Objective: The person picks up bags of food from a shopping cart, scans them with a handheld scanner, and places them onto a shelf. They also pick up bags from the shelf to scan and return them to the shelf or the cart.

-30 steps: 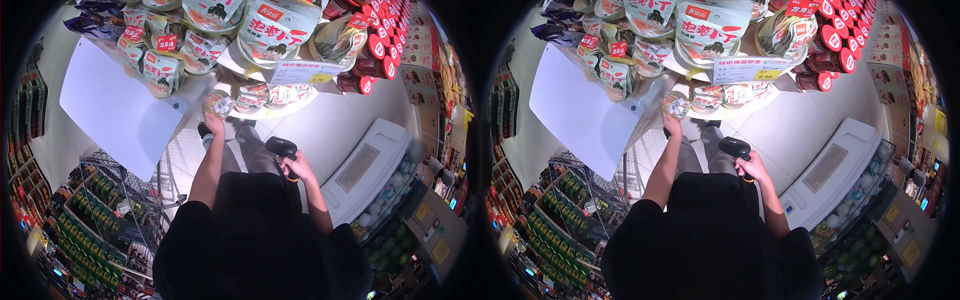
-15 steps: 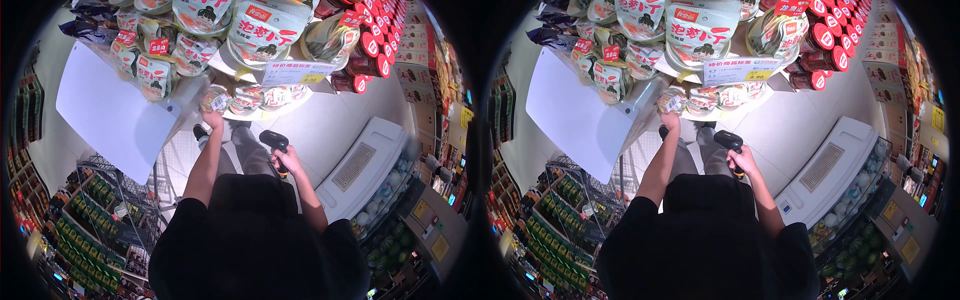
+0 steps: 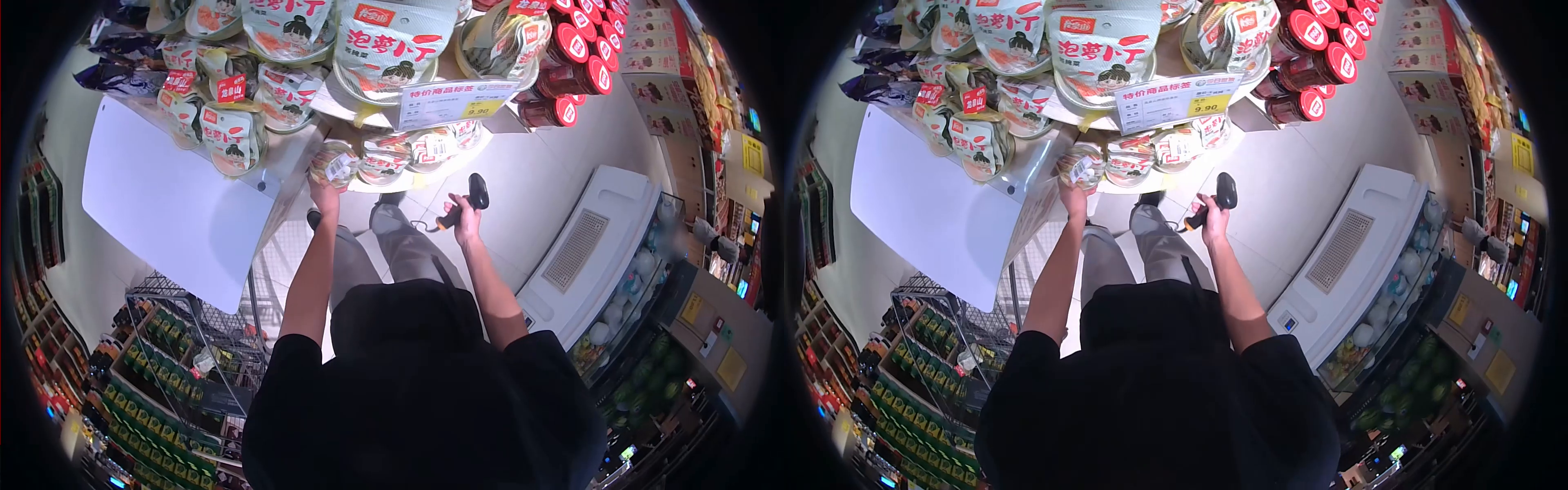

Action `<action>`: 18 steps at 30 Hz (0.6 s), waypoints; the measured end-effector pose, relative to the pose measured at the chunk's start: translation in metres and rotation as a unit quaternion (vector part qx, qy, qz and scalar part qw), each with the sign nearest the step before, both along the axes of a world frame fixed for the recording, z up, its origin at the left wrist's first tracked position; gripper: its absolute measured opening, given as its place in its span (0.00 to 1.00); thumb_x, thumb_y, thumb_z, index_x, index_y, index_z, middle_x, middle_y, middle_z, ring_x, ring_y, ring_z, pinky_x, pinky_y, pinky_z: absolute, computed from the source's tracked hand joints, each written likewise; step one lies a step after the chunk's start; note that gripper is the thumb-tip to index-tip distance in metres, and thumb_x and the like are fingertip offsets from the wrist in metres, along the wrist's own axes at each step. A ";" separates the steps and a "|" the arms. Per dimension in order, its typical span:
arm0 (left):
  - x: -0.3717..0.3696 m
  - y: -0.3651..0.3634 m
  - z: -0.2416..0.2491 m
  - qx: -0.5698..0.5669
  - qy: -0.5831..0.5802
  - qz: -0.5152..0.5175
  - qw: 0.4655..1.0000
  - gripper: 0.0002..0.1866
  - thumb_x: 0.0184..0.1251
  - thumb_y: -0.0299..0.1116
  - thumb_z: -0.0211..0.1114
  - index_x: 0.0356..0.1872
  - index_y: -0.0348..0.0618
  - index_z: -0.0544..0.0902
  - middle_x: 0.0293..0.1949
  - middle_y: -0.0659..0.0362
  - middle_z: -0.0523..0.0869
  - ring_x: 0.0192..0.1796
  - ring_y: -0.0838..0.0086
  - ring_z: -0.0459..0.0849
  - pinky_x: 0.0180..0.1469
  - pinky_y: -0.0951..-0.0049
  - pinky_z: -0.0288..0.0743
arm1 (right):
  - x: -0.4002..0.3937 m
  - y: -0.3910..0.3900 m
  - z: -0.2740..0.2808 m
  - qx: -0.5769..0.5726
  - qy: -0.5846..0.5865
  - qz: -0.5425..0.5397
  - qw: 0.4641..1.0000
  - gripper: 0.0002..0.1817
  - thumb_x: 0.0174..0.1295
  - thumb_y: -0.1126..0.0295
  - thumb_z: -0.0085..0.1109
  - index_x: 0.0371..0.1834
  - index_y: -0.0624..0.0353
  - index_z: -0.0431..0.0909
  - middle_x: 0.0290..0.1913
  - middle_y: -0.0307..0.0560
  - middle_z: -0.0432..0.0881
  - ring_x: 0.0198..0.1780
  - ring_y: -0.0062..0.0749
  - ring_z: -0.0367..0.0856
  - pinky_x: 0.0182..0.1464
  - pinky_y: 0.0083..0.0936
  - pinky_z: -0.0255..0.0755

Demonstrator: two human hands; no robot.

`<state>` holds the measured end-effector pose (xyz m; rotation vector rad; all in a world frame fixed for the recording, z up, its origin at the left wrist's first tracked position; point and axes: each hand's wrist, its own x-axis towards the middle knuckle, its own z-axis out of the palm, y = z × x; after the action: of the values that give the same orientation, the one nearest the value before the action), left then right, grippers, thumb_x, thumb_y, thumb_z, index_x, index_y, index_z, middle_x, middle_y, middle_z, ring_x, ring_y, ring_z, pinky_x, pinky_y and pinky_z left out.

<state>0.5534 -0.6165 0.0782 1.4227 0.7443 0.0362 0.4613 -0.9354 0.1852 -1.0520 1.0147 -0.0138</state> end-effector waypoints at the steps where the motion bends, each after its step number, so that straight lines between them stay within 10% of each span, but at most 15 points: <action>1: 0.000 0.001 0.004 0.000 0.003 -0.006 1.000 0.23 0.69 0.25 0.43 0.66 0.32 0.65 0.55 0.40 0.77 0.45 0.50 0.87 0.28 0.63 0.91 | 0.008 -0.006 -0.012 0.000 0.002 -0.021 1.000 0.12 0.62 0.75 0.60 0.44 0.62 0.67 0.45 0.59 0.81 0.34 0.39 0.84 0.39 0.32 0.82; 6: -0.002 0.022 -0.049 0.101 -0.085 -0.094 0.987 0.27 0.64 0.21 0.44 0.67 0.28 0.63 0.58 0.38 0.74 0.48 0.47 0.85 0.29 0.62 0.91 | 0.057 -0.030 -0.044 -0.025 0.014 -0.080 0.996 0.16 0.63 0.72 0.63 0.48 0.65 0.67 0.42 0.56 0.79 0.35 0.44 0.84 0.36 0.35 0.83; 8: 0.006 -0.004 0.029 -0.009 -0.024 -0.049 0.998 0.29 0.64 0.21 0.43 0.68 0.29 0.61 0.61 0.37 0.71 0.51 0.44 0.83 0.30 0.60 0.92 | 0.073 -0.036 -0.053 -0.025 0.001 -0.114 0.993 0.13 0.63 0.73 0.64 0.45 0.65 0.70 0.38 0.51 0.79 0.30 0.39 0.83 0.31 0.31 0.81; 18: 0.008 -0.031 0.034 0.049 0.010 0.013 0.999 0.28 0.71 0.22 0.39 0.73 0.32 0.53 0.70 0.38 0.58 0.64 0.46 0.73 0.45 0.55 0.90 | 0.088 -0.024 -0.056 0.033 -0.024 -0.096 0.995 0.11 0.65 0.72 0.61 0.44 0.64 0.70 0.36 0.50 0.78 0.30 0.38 0.82 0.31 0.33 0.81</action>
<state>0.5611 -0.6474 0.1124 1.5086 0.7865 0.0785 0.5492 -0.9596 0.1297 -0.8873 1.0618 -0.1601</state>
